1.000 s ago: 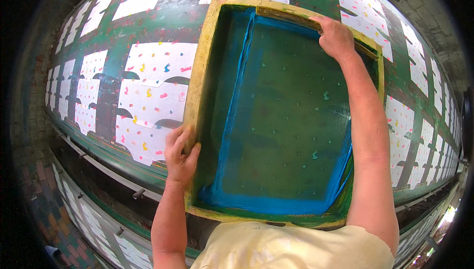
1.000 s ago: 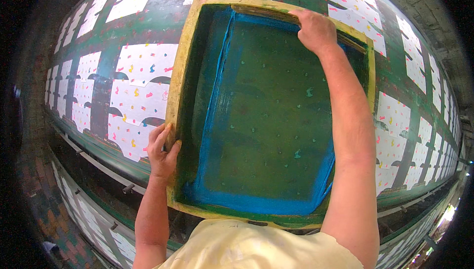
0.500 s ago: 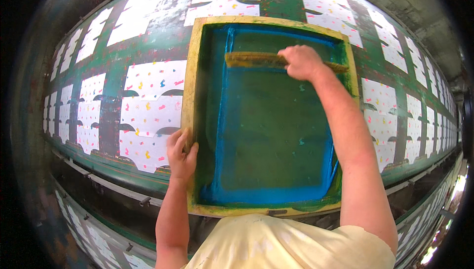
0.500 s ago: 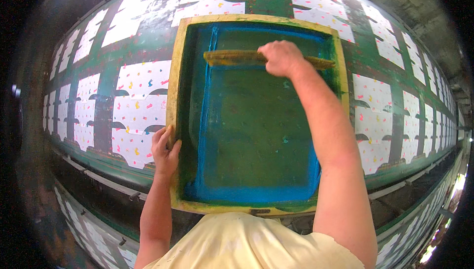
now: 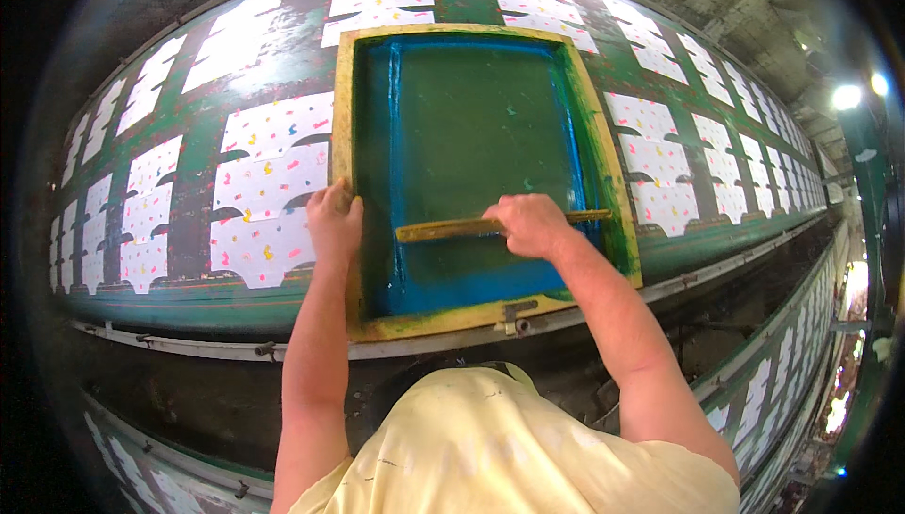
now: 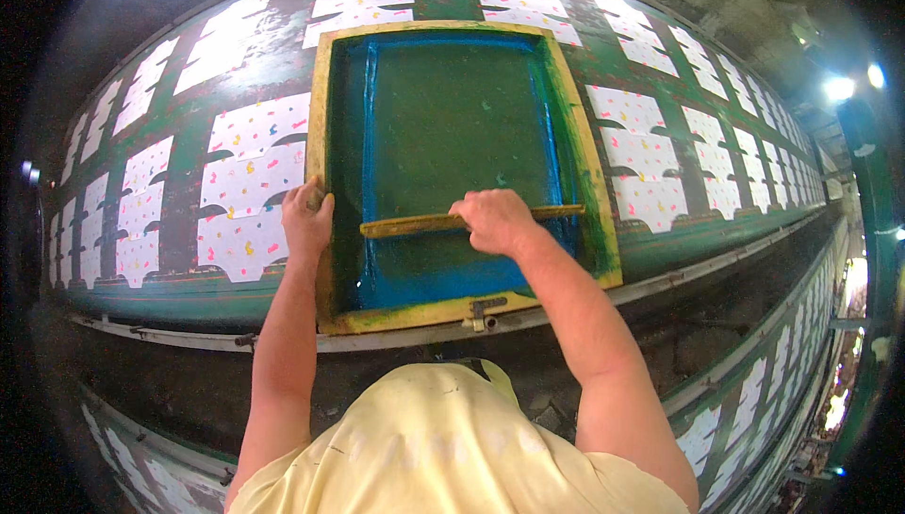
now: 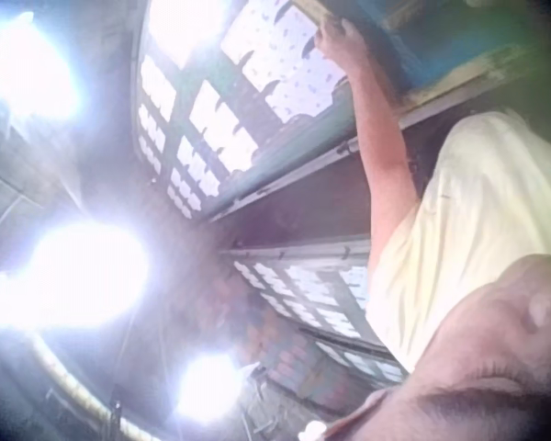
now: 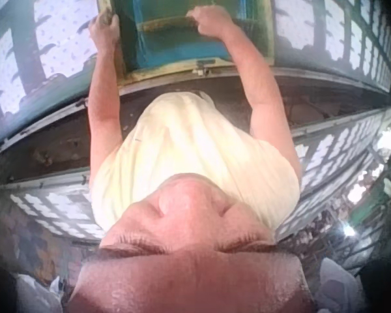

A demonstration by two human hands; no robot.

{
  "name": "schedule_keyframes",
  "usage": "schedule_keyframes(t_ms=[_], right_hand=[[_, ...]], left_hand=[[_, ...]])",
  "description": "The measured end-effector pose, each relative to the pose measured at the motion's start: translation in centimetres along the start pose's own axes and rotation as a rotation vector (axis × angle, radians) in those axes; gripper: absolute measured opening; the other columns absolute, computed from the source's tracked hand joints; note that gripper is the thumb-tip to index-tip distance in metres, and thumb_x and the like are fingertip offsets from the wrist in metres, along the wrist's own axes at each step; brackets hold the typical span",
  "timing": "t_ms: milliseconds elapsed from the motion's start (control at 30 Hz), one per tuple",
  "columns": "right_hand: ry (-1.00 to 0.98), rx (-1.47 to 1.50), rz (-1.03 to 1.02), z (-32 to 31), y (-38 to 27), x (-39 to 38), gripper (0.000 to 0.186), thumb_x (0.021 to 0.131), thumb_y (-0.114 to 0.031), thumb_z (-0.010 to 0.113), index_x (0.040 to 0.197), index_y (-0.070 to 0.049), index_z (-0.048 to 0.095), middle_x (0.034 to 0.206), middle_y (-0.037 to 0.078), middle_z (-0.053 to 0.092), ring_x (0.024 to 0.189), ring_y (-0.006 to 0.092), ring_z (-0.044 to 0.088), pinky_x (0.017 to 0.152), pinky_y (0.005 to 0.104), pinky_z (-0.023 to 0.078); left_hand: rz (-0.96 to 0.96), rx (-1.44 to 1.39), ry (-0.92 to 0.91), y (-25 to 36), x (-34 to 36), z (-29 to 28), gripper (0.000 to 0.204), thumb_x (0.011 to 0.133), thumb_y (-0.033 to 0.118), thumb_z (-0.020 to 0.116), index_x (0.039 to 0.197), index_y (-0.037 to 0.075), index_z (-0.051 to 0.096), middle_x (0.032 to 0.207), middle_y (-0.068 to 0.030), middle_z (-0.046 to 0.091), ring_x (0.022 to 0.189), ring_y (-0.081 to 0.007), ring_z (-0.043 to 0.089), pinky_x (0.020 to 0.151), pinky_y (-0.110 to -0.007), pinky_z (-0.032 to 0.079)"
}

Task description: The person performs manual screen printing by repeatedly pulling a squeegee across a screen frame to transfer green ink onto white paper sheets arranged on a flatbed. The person repositions the screen between prints and continues the process across multiple sheets.

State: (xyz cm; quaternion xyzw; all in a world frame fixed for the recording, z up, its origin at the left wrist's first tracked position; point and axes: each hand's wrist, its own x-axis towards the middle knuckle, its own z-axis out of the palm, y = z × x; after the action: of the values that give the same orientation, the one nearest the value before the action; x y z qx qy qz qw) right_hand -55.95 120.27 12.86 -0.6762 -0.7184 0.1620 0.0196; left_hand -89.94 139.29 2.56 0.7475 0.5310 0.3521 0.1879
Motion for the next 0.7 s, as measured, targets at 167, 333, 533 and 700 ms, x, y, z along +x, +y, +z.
schedule_keyframes(t_ms=[167, 333, 533, 700], right_hand=[[0.09, -0.03, -0.029, 3.2, -4.7, -7.5, 0.041, 0.087, -0.003, 0.073, 0.124, -0.016, 0.086, 0.11, 0.01, 0.082, 0.108, 0.0352, 0.08, 0.098, 0.0507, 0.064], [0.204, -0.037, -0.121, 5.2, -6.1, -11.1, 0.042, 0.089, -0.031, 0.09, 0.126, -0.013, 0.084, 0.117, 0.011, 0.076, 0.115, 0.035, 0.074, 0.102, 0.0491, 0.06], [0.266, 0.064, -0.156, 5.9, -6.3, -14.0, 0.077, 0.087, -0.056, 0.093, 0.141, -0.005, 0.074, 0.135, 0.017, 0.074, 0.128, 0.0406, 0.068, 0.115, 0.0524, 0.054], [0.265, 0.285, -0.286, 4.9, -2.0, -17.0, 0.062, 0.095, -0.048, 0.089, 0.14, -0.006, 0.077, 0.144, 0.017, 0.074, 0.139, 0.0406, 0.068, 0.117, 0.0533, 0.054]], left_hand=[[0.071, 0.044, 0.02, 0.6, 0.0, -0.3, 0.046, 0.095, 0.02, 0.087, 0.14, 0.01, 0.08, 0.124, -0.0222, 0.076, 0.122, -0.0452, 0.07, 0.107, -0.055, 0.058], [0.062, 0.168, -0.019, 1.4, -0.3, -0.9, 0.045, 0.1, 0.025, 0.082, 0.144, 0.014, 0.078, 0.123, -0.022, 0.077, 0.12, -0.0463, 0.071, 0.105, -0.056, 0.059], [0.044, 0.225, -0.021, 1.6, -0.2, -0.6, 0.044, 0.102, 0.026, 0.08, 0.146, 0.018, 0.077, 0.12, -0.0228, 0.077, 0.116, -0.0463, 0.073, 0.101, -0.058, 0.059], [0.03, 0.38, 0.021, 2.1, -0.2, 0.2, 0.05, 0.104, 0.028, 0.08, 0.146, 0.003, 0.072, 0.12, -0.0271, 0.077, 0.115, -0.0485, 0.073, 0.1, -0.059, 0.059]])
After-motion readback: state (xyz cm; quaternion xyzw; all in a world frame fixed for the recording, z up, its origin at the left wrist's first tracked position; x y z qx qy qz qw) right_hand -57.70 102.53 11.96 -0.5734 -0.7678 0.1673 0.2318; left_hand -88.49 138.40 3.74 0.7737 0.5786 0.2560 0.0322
